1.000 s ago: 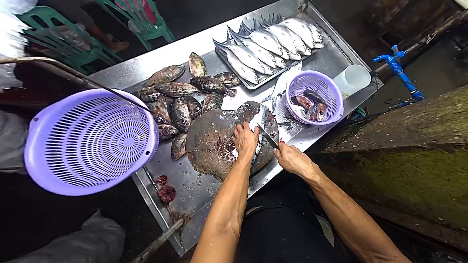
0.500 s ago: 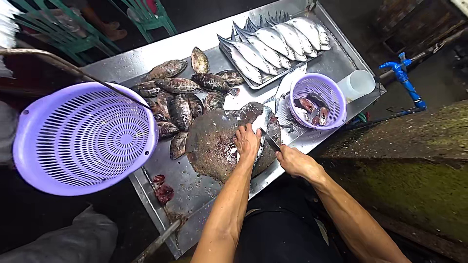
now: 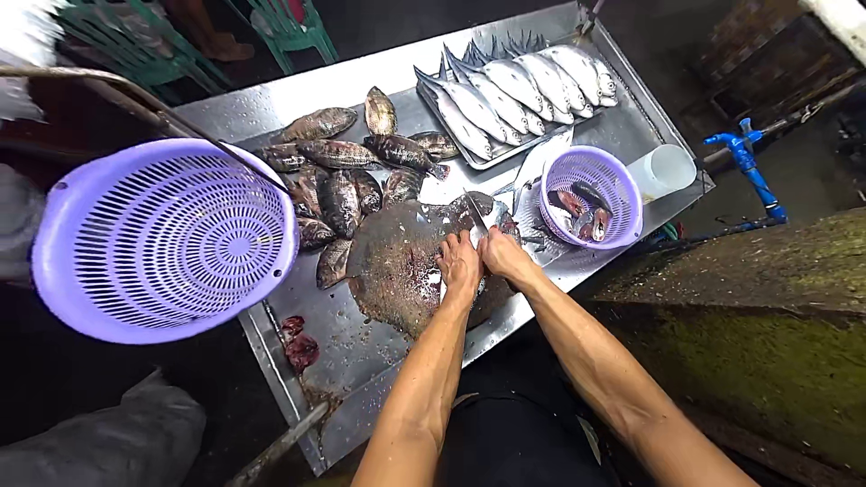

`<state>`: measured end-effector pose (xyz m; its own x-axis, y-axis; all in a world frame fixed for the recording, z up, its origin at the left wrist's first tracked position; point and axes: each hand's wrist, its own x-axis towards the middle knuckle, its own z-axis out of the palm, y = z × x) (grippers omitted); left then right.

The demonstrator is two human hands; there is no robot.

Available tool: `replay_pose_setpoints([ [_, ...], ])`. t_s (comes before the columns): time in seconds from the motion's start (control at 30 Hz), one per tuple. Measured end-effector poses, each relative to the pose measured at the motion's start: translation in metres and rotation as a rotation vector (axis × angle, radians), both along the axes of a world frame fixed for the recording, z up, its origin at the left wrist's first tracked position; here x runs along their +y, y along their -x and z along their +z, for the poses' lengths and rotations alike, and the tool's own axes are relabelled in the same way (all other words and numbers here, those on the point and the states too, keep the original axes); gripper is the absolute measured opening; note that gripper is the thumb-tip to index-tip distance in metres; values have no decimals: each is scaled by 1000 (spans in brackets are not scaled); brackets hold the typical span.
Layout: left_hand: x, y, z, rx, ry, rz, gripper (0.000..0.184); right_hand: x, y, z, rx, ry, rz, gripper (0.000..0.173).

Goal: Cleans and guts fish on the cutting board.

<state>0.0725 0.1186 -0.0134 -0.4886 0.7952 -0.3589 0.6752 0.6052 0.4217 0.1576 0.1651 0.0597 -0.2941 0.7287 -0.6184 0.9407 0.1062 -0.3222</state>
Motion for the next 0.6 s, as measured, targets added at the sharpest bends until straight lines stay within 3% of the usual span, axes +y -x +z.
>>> replay_pose_setpoints([
  [0.17, 3, 0, 1, -18, 6, 11, 56, -20, -22, 52, -221, 149, 120, 49],
  [0.33, -1, 1, 1, 3, 11, -24, 37, 6, 9, -12, -18, -31, 4, 47],
  [0.4, 0, 2, 3, -2, -4, -15, 38, 11, 9, 4, -51, 36, 44, 47],
  [0.5, 0, 1, 2, -1, -2, -2, 54, -9, -15, 42, -191, 174, 107, 48],
  [0.6, 6, 7, 8, 18, -12, -27, 53, -8, -5, 12, -70, 29, 48, 53],
])
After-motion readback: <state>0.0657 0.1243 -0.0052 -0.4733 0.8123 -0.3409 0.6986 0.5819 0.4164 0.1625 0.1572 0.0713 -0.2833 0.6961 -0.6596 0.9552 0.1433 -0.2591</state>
